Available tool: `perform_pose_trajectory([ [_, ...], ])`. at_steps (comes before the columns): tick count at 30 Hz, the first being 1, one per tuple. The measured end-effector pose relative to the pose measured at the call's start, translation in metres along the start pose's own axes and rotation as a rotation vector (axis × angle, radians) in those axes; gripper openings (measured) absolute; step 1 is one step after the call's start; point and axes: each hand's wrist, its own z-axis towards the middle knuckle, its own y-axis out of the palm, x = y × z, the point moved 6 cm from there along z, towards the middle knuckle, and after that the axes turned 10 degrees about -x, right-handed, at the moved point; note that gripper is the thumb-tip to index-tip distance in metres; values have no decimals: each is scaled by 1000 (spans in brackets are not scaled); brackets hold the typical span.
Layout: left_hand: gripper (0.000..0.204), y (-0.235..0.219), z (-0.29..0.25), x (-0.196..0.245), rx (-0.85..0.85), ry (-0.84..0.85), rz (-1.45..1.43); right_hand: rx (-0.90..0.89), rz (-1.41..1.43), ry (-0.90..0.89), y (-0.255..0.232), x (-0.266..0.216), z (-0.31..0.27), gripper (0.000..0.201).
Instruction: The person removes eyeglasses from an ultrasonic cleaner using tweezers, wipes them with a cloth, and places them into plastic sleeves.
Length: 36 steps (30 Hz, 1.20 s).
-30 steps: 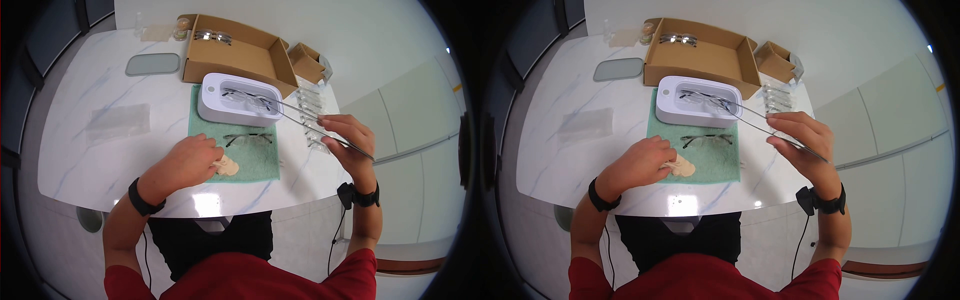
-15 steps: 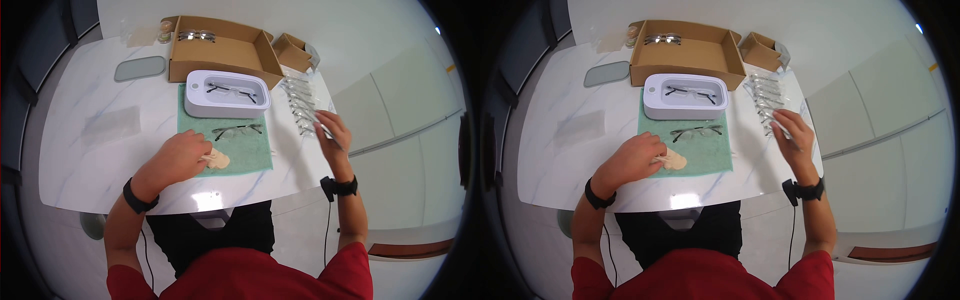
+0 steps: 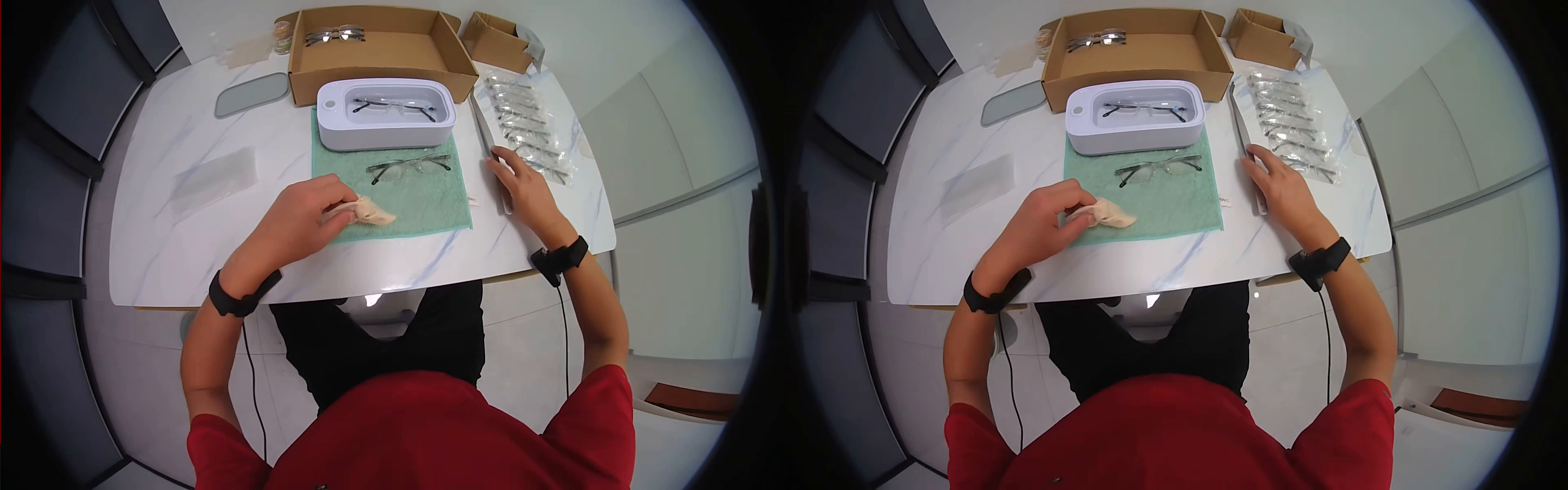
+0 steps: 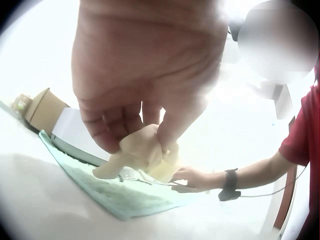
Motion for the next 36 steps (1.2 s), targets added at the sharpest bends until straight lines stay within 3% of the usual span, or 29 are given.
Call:
perform_pose_trajectory([
  [2, 16, 2, -2, 1, 11, -59, -233, 8, 10, 7, 1, 2, -1, 49],
  [6, 16, 19, -8, 5, 43, -113, -355, 102, -37, -33, -3, 2, -7, 51],
  [8, 17, 32, -13, 3, 40, -220, -646, 148, -54, -47, -13, -7, -13, 52],
  [10, 18, 42, -17, 9, 68, -215, -784, 367, 81, -49, -37, -25, -20, 46],
  [11, 19, 46, -18, 12, 101, -203, -926, 369, 95, -40, -43, -37, -22, 46],
  [13, 20, 54, -17, 16, 95, -211, -956, 406, 489, -82, -52, -62, -27, 37],
  [14, 21, 57, -16, 18, 105, -205, -990, 309, 756, 12, -45, -75, -25, 33],
  [17, 20, 66, -10, 24, 104, -214, -1031, 187, 1136, -14, -24, -116, -17, 30],
  [24, 23, 87, -18, 34, 48, -282, -1059, 191, 1273, -25, -1, -126, -11, 23],
  [30, 22, 100, -23, 27, 44, -294, -1176, 200, 1574, 52, 19, -116, -18, 18],
  [36, 22, 96, -12, 32, 104, -323, -1276, 24, 1698, -19, 8, -142, -16, 21],
])
